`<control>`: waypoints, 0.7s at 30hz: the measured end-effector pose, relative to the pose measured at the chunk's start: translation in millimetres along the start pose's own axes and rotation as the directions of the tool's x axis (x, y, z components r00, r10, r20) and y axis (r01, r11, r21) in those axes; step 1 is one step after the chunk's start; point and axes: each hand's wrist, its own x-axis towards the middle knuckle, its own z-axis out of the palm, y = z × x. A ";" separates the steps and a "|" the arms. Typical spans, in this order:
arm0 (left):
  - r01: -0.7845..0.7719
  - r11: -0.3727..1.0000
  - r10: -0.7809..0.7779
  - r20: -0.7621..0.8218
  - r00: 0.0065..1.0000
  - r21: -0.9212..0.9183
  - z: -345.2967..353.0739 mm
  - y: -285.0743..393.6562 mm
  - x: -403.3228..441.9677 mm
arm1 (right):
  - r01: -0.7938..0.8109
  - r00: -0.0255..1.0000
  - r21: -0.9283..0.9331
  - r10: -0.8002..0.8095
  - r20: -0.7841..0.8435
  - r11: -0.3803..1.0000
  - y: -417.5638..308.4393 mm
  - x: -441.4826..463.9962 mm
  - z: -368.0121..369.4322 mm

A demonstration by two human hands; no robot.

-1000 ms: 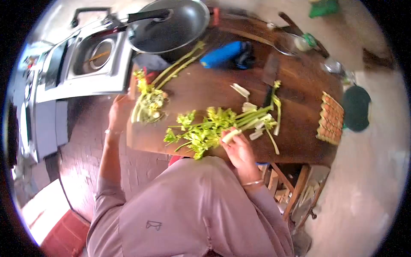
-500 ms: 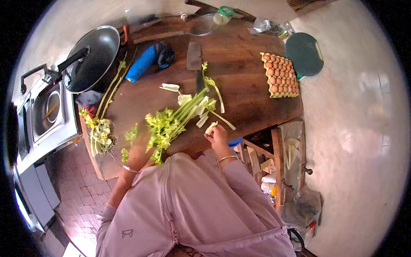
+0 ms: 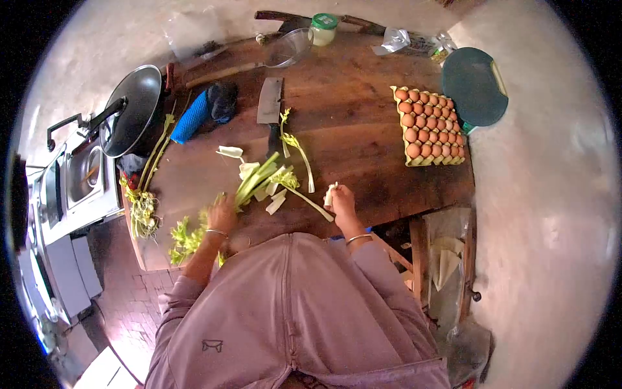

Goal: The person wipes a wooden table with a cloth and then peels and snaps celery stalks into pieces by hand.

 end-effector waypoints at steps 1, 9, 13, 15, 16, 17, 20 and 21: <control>0.016 0.997 -0.017 -0.011 1.000 -0.072 -0.4 -0.8 -2.2 | 0.005 1.000 -0.042 -0.004 0.007 0.999 -1.8 10.0 -6.2; 0.192 0.910 -0.244 -0.102 0.964 -0.367 -64.3 18.9 -63.7 | 0.273 0.962 -0.259 -0.255 0.102 0.926 -19.7 73.3 -22.3; 0.255 0.899 -0.296 -0.064 0.953 -0.357 -74.2 17.8 -50.6 | 0.487 0.820 -0.690 -0.553 0.150 0.535 -18.8 74.9 -10.4; 0.134 0.873 -0.195 -0.085 0.977 -0.470 -78.0 20.3 -42.2 | 0.571 0.821 -0.449 -0.472 0.322 0.687 -14.9 68.1 4.2; 0.132 0.869 -0.194 -0.083 0.978 -0.477 -81.9 26.1 -38.9 | 0.491 0.849 -0.336 -0.355 0.392 0.804 -25.2 46.0 18.0; 0.095 0.840 -0.152 -0.064 0.986 -0.535 -87.7 33.4 -35.7 | 0.467 0.837 -0.271 -0.322 0.442 0.842 -26.3 37.3 28.1; 0.009 0.744 -0.062 -0.056 0.996 -0.668 -82.6 35.7 -22.5 | 0.228 0.842 -0.021 -0.186 0.506 0.973 -38.8 5.1 54.6; -0.003 0.717 -0.021 -0.026 0.999 -0.697 -82.0 39.4 -17.6 | 0.180 0.820 0.034 -0.169 0.546 0.983 -47.4 -4.4 62.6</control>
